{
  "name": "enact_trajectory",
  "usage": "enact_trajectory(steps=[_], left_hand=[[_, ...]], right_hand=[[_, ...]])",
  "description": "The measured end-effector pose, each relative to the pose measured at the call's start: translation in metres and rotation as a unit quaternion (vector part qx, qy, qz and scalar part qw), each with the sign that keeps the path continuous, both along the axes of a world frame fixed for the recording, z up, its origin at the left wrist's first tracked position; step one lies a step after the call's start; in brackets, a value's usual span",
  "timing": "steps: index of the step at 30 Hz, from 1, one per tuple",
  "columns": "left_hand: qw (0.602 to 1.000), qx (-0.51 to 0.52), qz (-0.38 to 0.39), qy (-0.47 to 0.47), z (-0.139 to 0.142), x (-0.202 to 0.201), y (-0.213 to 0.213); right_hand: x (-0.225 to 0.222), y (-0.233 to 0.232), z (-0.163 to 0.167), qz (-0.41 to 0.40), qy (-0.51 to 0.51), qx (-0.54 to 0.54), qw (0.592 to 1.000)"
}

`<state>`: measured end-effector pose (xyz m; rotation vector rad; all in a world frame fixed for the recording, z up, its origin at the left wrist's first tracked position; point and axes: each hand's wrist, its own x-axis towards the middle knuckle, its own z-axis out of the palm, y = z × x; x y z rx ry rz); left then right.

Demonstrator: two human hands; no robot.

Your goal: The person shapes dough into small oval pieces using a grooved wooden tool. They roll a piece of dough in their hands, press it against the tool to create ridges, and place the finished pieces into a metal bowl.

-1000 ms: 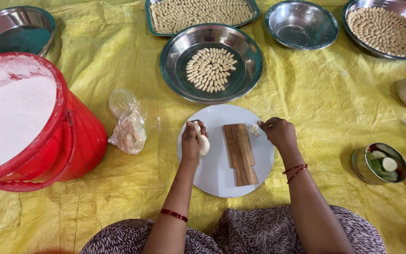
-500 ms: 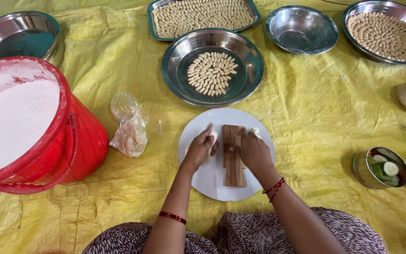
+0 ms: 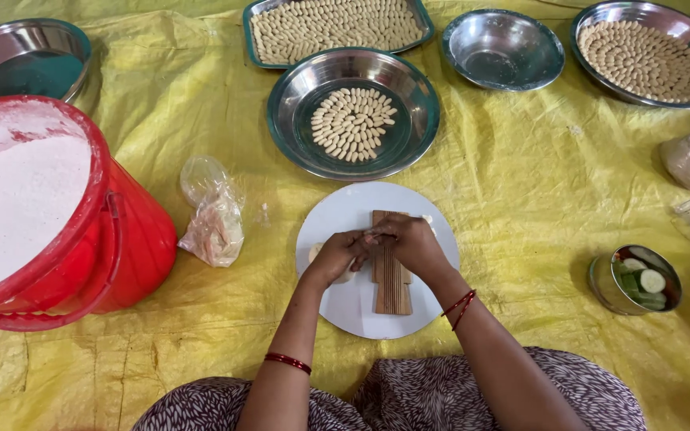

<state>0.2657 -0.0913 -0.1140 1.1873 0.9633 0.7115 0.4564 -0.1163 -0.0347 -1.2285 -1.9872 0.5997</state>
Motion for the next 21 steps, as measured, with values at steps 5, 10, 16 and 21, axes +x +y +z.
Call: enact_trajectory(steps=[5, 10, 16, 21], left_hand=[[0.999, -0.037, -0.012, 0.015, -0.001, 0.001, 0.002], [0.999, -0.051, -0.003, 0.013, 0.003, -0.005, -0.001], [0.996, -0.072, -0.037, 0.034, 0.005, -0.008, -0.001], [0.996, -0.077, -0.030, 0.031, 0.002, -0.006, -0.002]], right_hand=[[-0.002, -0.002, 0.008, -0.015, 0.002, -0.041, 0.999], [0.000, -0.006, 0.014, 0.087, -0.070, 0.050, 0.992], [-0.003, -0.010, 0.014, 0.071, -0.206, 0.117, 0.969], [-0.006, -0.014, 0.016, 0.046, -0.203, 0.099, 0.973]])
